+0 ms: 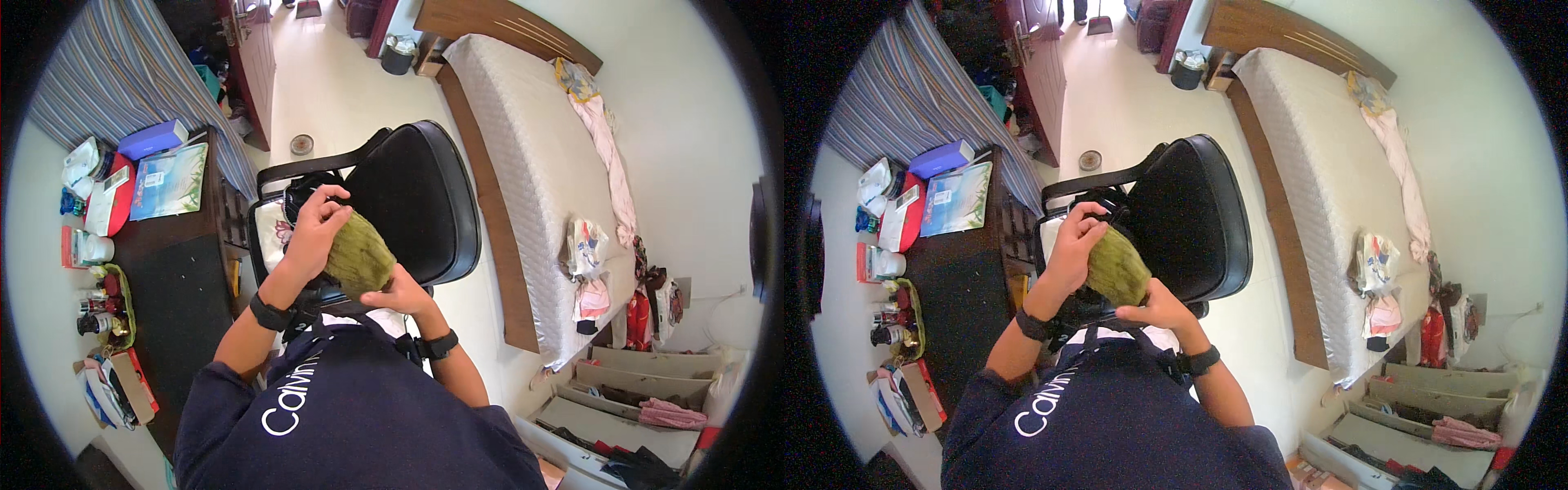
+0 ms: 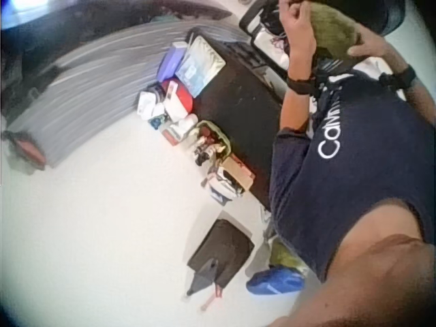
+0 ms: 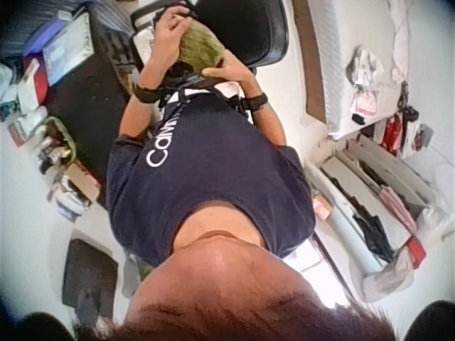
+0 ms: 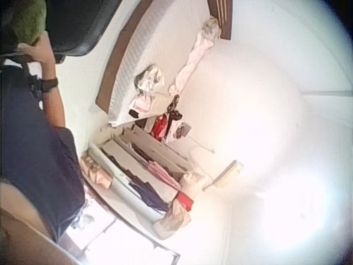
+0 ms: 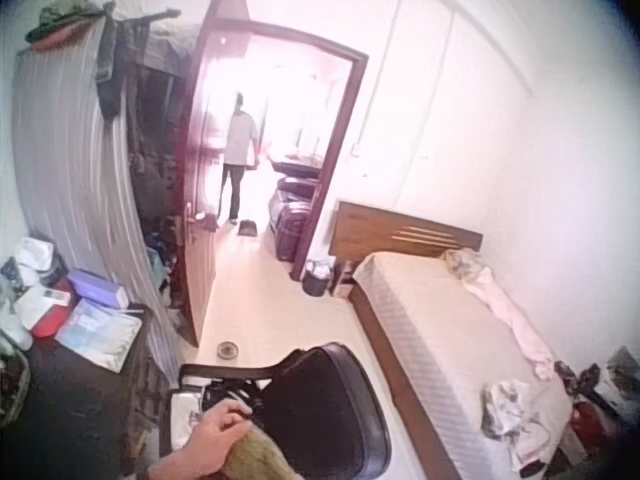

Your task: Wiping a desk and then wiping the seat of a rolling chair with a cloth.

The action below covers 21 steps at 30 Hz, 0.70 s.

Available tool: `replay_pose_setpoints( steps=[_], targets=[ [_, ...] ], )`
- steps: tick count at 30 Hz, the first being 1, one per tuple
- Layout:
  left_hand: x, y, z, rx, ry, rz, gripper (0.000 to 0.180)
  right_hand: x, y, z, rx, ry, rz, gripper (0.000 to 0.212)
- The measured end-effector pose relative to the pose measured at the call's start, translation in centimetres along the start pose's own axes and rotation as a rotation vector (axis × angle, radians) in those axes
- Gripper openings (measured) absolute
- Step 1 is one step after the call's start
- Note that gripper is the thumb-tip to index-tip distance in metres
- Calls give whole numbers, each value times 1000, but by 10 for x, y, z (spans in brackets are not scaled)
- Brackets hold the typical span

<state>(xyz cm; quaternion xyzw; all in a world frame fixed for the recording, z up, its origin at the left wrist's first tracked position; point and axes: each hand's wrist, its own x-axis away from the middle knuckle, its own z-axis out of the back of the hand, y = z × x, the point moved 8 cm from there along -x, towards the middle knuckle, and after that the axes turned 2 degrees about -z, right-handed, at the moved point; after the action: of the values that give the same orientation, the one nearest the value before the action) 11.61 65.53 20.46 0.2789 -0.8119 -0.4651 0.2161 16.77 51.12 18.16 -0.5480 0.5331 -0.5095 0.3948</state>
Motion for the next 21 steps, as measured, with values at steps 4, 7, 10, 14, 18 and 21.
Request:
replay_pose_setpoints(
  steps=[4, 7, 10, 14, 18, 21],
  targets=[
    [-3, -27, 21, 94, 28, 314, 25, -7, -1, 5, -73, 134, -85, 36],
    [15, -46, 10, 256, -233, 565, 43, -5, 9, 9, -627, 250, -136, 38],
    [34, -84, 19, 254, -222, 636, 52, -6, 9, 18, -766, 265, -185, 39],
    [35, -96, 26, 4, -254, 499, 40, 0, 8, 20, -748, 278, -184, 42],
    [27, -79, 16, -193, -248, 281, 24, 6, 20, 27, -581, 363, -243, 48],
    [25, -77, 17, -135, -204, 220, 27, 14, 34, 41, -436, 451, -295, 48]
  ],
)
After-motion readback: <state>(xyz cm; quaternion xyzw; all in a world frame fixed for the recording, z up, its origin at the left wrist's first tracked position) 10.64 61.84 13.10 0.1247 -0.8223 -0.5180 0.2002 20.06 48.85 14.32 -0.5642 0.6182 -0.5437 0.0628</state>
